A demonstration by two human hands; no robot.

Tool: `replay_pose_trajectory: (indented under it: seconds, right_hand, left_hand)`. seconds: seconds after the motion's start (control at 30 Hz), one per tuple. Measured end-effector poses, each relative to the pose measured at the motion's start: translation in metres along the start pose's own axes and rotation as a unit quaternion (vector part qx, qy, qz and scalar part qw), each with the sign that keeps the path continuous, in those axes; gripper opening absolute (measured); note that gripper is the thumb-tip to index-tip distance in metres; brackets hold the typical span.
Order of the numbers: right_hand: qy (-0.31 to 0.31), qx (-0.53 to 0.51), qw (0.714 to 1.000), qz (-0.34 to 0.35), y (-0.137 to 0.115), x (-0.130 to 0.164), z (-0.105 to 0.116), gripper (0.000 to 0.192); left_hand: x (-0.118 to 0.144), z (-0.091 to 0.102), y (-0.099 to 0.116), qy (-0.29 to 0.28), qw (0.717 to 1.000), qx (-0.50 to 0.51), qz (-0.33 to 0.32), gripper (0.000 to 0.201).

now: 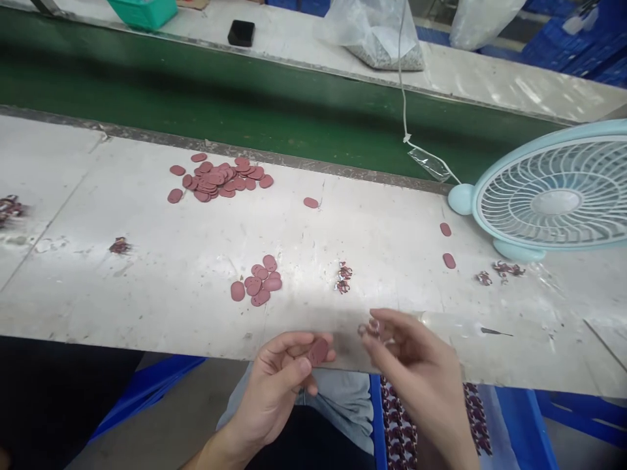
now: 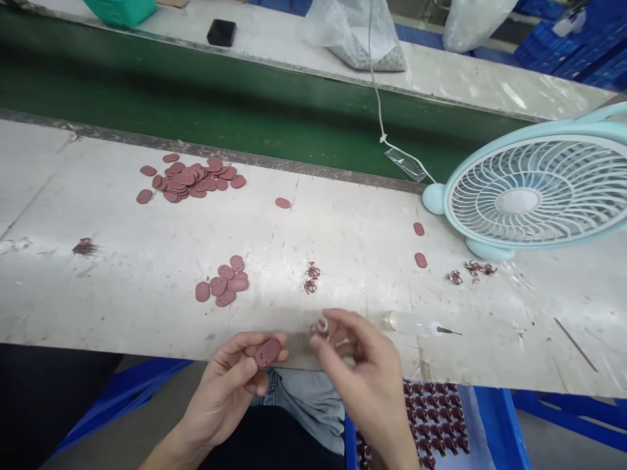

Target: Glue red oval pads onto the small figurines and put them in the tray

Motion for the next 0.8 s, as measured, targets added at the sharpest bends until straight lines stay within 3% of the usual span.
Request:
replay_pose_trajectory:
  seconds: [0.13,0.23,0.8]
  right_hand:
    - [-0.106,-0.153,0.981,0.061,-0.027,0.027,-0.025,0.033]
    - [-0.092,-0.200,0.975,0.039,-0.027,0.028,-0.031,0.032]
    - [-0.119,-0.156,0.981,0.007,-0.017,0.025,-0.036,0.021]
  left_hand:
    - [-0.001,-0.006,0.002,-0.018,0.999,-0.029,-0.025,0.016]
    - [-0.001,-0.010,0.003,-0.024,0.998,-0.050,-0.035,0.015]
    - [0.003,-0.007,-0.004,-0.026,0.995,-0.097,-0.011,0.012]
Point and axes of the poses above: each hand's wrist, its own x-axis away from the middle knuckle, its own z-axis out of the back of the hand, y = z × x, the point moved 8 cm from there along -x, towards the middle knuckle, and after that the axes turned 7 degrees about -y, right-handed, at the moved point
